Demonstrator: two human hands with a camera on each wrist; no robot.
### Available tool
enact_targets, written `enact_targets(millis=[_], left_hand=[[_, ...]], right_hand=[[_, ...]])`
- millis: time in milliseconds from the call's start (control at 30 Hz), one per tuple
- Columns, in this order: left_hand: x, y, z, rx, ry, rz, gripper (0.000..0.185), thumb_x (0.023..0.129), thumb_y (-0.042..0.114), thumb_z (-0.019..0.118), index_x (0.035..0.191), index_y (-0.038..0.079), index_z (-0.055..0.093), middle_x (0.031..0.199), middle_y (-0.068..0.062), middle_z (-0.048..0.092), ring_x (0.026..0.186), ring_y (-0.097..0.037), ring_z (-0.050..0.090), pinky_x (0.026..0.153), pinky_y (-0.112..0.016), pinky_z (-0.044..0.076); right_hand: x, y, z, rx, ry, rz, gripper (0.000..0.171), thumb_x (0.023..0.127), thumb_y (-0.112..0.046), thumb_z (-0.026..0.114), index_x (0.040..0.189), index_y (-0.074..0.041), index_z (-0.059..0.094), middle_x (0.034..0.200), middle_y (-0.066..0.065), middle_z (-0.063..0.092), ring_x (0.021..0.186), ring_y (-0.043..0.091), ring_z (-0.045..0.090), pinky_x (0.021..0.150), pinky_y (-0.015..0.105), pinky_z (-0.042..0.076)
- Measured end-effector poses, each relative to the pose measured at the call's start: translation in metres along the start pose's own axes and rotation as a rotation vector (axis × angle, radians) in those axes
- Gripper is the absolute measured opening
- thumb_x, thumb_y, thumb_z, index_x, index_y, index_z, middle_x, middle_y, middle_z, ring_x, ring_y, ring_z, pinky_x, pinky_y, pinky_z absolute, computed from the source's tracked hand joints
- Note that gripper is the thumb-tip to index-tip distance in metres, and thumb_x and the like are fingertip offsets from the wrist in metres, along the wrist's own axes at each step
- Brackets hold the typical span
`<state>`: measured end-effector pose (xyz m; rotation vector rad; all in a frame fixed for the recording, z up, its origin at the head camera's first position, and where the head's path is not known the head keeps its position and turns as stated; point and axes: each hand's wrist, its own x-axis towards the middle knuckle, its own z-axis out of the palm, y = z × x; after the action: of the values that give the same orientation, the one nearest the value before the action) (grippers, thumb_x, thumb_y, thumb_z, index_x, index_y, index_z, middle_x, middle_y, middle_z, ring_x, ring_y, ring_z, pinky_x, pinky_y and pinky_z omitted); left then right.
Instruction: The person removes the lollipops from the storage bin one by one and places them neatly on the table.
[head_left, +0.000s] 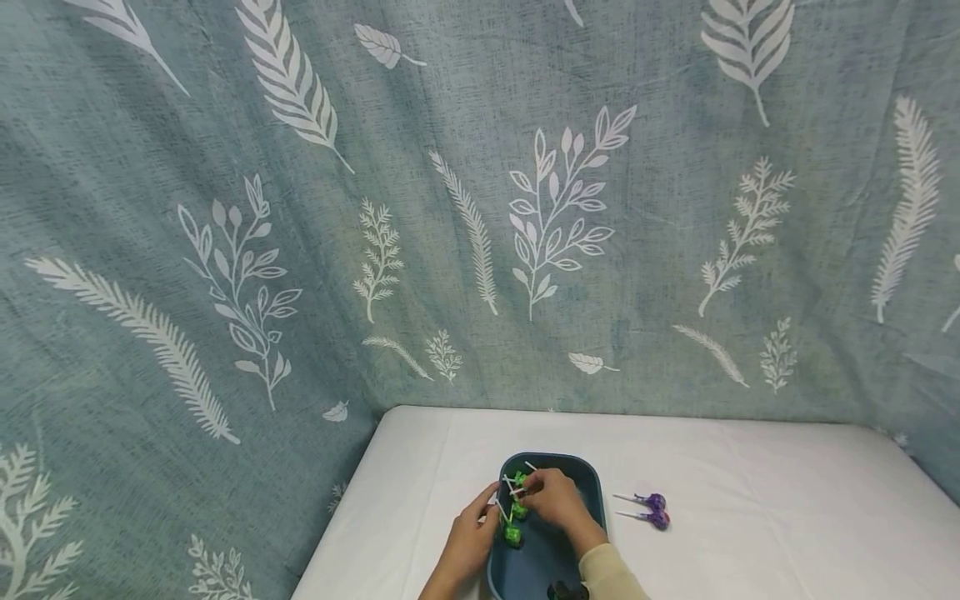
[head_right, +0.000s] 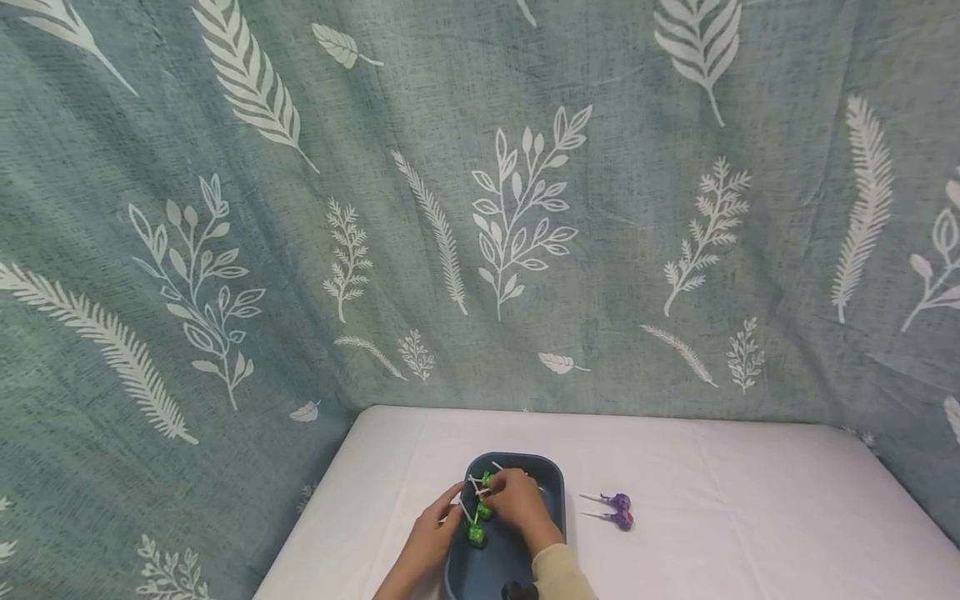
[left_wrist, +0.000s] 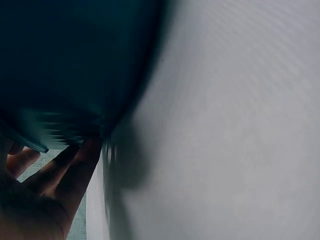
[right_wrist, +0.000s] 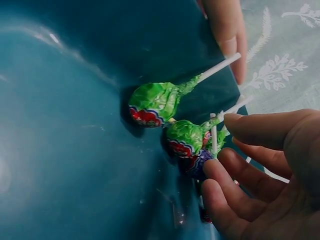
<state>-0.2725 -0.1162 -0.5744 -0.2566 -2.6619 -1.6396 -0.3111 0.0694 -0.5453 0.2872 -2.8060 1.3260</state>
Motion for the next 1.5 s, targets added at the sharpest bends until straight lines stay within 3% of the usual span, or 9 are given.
enact_targets(millis=[400, 633, 1000, 1133, 1333, 1500], left_hand=[[0.000, 0.002, -0.001, 0.005, -0.006, 0.006, 0.045, 0.103, 0.020, 0.052, 0.146, 0.009, 0.055, 0.109, -0.011, 0.072, 0.101, -0.030, 0.069, 0.088, -0.052, 0.053], [0.001, 0.001, 0.001, 0.018, 0.002, 0.010, 0.045, 0.103, 0.021, 0.052, 0.146, 0.008, 0.055, 0.108, -0.011, 0.072, 0.102, -0.031, 0.069, 0.089, -0.052, 0.053], [0.000, 0.002, 0.001, 0.018, 0.005, 0.002, 0.045, 0.103, 0.020, 0.052, 0.145, 0.007, 0.055, 0.108, -0.011, 0.072, 0.101, -0.031, 0.069, 0.088, -0.052, 0.053], [0.000, 0.000, 0.002, 0.020, 0.006, 0.001, 0.045, 0.103, 0.021, 0.052, 0.145, 0.007, 0.055, 0.109, -0.012, 0.072, 0.102, -0.032, 0.069, 0.088, -0.052, 0.053], [0.002, 0.001, 0.002, 0.002, 0.001, -0.004, 0.045, 0.103, 0.021, 0.052, 0.146, 0.008, 0.055, 0.113, -0.014, 0.071, 0.106, -0.034, 0.068, 0.089, -0.053, 0.053], [0.001, 0.001, 0.001, 0.009, 0.003, -0.004, 0.044, 0.103, 0.021, 0.052, 0.145, 0.008, 0.056, 0.112, -0.014, 0.072, 0.103, -0.032, 0.069, 0.088, -0.052, 0.054]], right_hand=[[0.002, -0.001, 0.008, -0.050, -0.017, -0.030, 0.019, 0.070, -0.004, 0.087, 0.085, -0.005, 0.075, 0.078, 0.000, 0.068, 0.075, 0.019, 0.062, 0.077, 0.048, 0.053], [0.002, -0.001, 0.013, -0.081, -0.039, -0.074, 0.021, 0.069, -0.001, 0.087, 0.087, -0.003, 0.076, 0.079, 0.003, 0.070, 0.073, 0.017, 0.063, 0.069, 0.039, 0.054], [0.003, -0.003, 0.014, -0.157, -0.096, -0.113, 0.020, 0.069, -0.003, 0.089, 0.084, -0.004, 0.077, 0.081, 0.004, 0.072, 0.075, 0.018, 0.065, 0.072, 0.043, 0.055], [0.002, -0.003, 0.014, -0.181, -0.118, -0.127, 0.018, 0.069, -0.003, 0.088, 0.083, -0.005, 0.077, 0.081, 0.005, 0.073, 0.072, 0.017, 0.062, 0.069, 0.040, 0.054], [0.000, -0.004, 0.014, -0.209, -0.138, -0.155, 0.014, 0.069, -0.001, 0.085, 0.070, -0.009, 0.073, 0.069, -0.001, 0.065, 0.061, 0.015, 0.048, 0.058, 0.033, 0.043], [-0.001, -0.003, 0.011, -0.219, -0.122, -0.161, 0.019, 0.070, -0.007, 0.086, 0.064, -0.011, 0.068, 0.061, -0.005, 0.060, 0.057, 0.013, 0.047, 0.055, 0.032, 0.042]])
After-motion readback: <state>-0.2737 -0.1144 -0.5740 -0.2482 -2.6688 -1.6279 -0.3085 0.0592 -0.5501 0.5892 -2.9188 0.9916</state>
